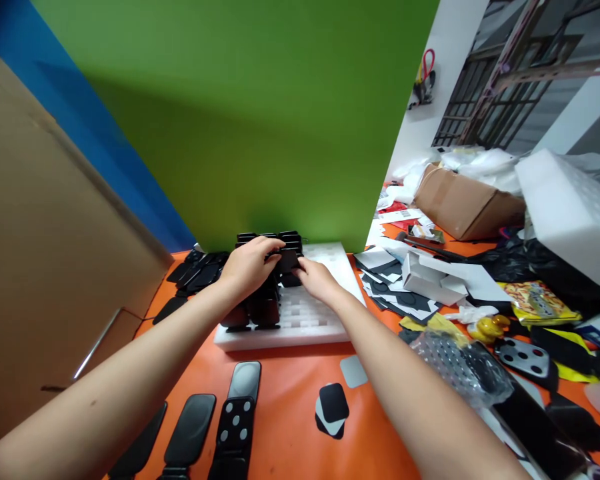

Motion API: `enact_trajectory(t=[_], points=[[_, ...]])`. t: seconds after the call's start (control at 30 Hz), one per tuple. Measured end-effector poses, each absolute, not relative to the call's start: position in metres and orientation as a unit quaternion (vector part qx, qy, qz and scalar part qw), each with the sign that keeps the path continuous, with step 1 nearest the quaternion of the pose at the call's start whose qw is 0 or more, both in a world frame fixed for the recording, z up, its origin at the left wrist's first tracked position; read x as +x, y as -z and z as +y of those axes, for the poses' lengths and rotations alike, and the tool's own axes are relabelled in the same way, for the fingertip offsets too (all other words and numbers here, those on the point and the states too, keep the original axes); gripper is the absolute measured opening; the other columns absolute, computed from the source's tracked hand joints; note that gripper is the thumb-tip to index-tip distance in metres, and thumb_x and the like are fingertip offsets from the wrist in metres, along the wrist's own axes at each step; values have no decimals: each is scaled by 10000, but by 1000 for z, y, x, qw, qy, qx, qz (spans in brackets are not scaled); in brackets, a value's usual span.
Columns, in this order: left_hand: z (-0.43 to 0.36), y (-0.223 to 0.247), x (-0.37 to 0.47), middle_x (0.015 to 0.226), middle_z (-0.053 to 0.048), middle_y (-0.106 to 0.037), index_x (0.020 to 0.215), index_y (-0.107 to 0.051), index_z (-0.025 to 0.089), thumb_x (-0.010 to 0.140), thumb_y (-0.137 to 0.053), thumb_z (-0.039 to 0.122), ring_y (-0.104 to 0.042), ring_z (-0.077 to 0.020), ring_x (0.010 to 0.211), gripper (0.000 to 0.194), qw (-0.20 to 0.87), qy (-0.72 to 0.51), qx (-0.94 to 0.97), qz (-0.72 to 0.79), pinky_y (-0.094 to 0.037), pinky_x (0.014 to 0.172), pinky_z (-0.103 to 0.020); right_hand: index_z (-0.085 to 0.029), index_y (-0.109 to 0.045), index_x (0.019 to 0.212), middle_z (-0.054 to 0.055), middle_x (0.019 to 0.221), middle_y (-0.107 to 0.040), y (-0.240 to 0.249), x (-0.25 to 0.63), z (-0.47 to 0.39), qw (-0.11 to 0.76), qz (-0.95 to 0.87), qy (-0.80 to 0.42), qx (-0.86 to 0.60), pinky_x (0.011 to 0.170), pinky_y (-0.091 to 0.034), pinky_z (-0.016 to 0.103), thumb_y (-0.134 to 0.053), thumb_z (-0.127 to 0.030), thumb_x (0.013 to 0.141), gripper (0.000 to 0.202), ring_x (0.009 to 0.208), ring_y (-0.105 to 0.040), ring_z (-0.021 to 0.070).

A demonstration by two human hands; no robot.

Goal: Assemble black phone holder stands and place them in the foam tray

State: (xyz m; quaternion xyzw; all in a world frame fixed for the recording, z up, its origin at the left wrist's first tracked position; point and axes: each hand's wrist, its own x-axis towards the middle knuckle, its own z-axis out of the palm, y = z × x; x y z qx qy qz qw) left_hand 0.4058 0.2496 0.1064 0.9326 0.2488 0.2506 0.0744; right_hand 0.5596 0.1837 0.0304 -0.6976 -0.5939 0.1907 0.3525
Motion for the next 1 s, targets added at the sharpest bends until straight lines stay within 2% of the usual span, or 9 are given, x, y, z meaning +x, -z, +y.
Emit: enact_trajectory(t=[0.17, 0.27, 0.4, 0.47, 0.53, 0.63, 0.7, 0.83, 1.0], points=[[241, -96, 407, 1079, -73, -608, 951, -651, 246, 819, -471, 248, -472, -297, 1089, 223, 22, -195, 958, 207, -280, 947, -524, -174, -639, 871, 58, 870, -665, -12, 559, 187, 321, -580, -179, -727, 708, -420, 265, -510, -201, 782, 160, 798, -592, 194], [233, -99, 408, 1256, -82, -505, 1007, -632, 256, 795, -515, 240, -331, -331, 1222, 243, 17, -177, 961, 211, -173, 975, -606, -139, -624, 961, 109, 961, -634, -14, 553, 176, 318, -556, -152, -753, 789, -407, 304, -518, -189, 765, 228, 899, -568, 228], [207, -109, 371, 1345, -60, -410, 1145, -543, 243, 822, -489, 253, -320, -259, 1243, 328, 51, -212, 948, 231, -231, 1020, -475, -147, -469, 1199, 134, 1141, -531, -16, 528, 124, 361, -512, -107, -772, 862, -375, 339, -421, -260, 834, 385, 997, -515, 227], [182, -107, 331, 1232, -59, -519, 1130, -545, 216, 857, -438, 257, -443, -197, 1145, 296, 111, -243, 932, 244, -336, 976, -357, -187, -530, 1106, 92, 1036, -585, -9, 508, 83, 404, -490, -138, -760, 804, -411, 322, -408, -326, 844, 320, 896, -553, 208], [148, -95, 283, 1112, -28, -599, 1102, -550, 239, 876, -406, 257, -521, -167, 1048, 269, 179, -213, 918, 281, -403, 907, -311, -213, -573, 986, 54, 902, -627, 6, 483, 42, 408, -474, -272, -732, 732, -441, 300, -415, -372, 837, 269, 812, -580, 192], [91, -60, 213, 1052, -29, -620, 1064, -559, 261, 877, -393, 274, -562, -181, 968, 251, 229, -124, 894, 365, -456, 831, -318, -217, -568, 973, 43, 853, -643, 30, 445, 0, 377, -430, -462, -678, 629, -465, 289, -410, -408, 830, 285, 718, -598, 178], [55, -35, 179, 1105, -23, -598, 1093, -546, 285, 869, -405, 292, -541, -193, 1020, 265, 241, -65, 882, 399, -447, 875, -343, -225, -542, 1060, 51, 929, -633, 39, 425, -5, 360, -433, -498, -659, 662, -468, 298, -404, -424, 833, 331, 766, -599, 179], [6, 1, 148, 1315, -29, -451, 1280, -385, 324, 801, -512, 314, -410, -261, 1191, 496, 221, 4, 887, 406, -340, 999, -475, -228, -474, 1193, 83, 1141, -531, 37, 397, 23, 328, -511, -390, -692, 849, -397, 339, -434, -443, 816, 436, 1015, -523, 216], [-5, 13, 140, 1282, -35, -484, 1282, -391, 312, 777, -555, 298, -405, -261, 1184, 531, 208, -16, 896, 392, -362, 984, -445, -177, -544, 1017, 125, 1107, -497, 23, 371, 51, 263, -551, -342, -714, 785, -388, 391, -678, -440, 599, 512, 976, -508, 304]])
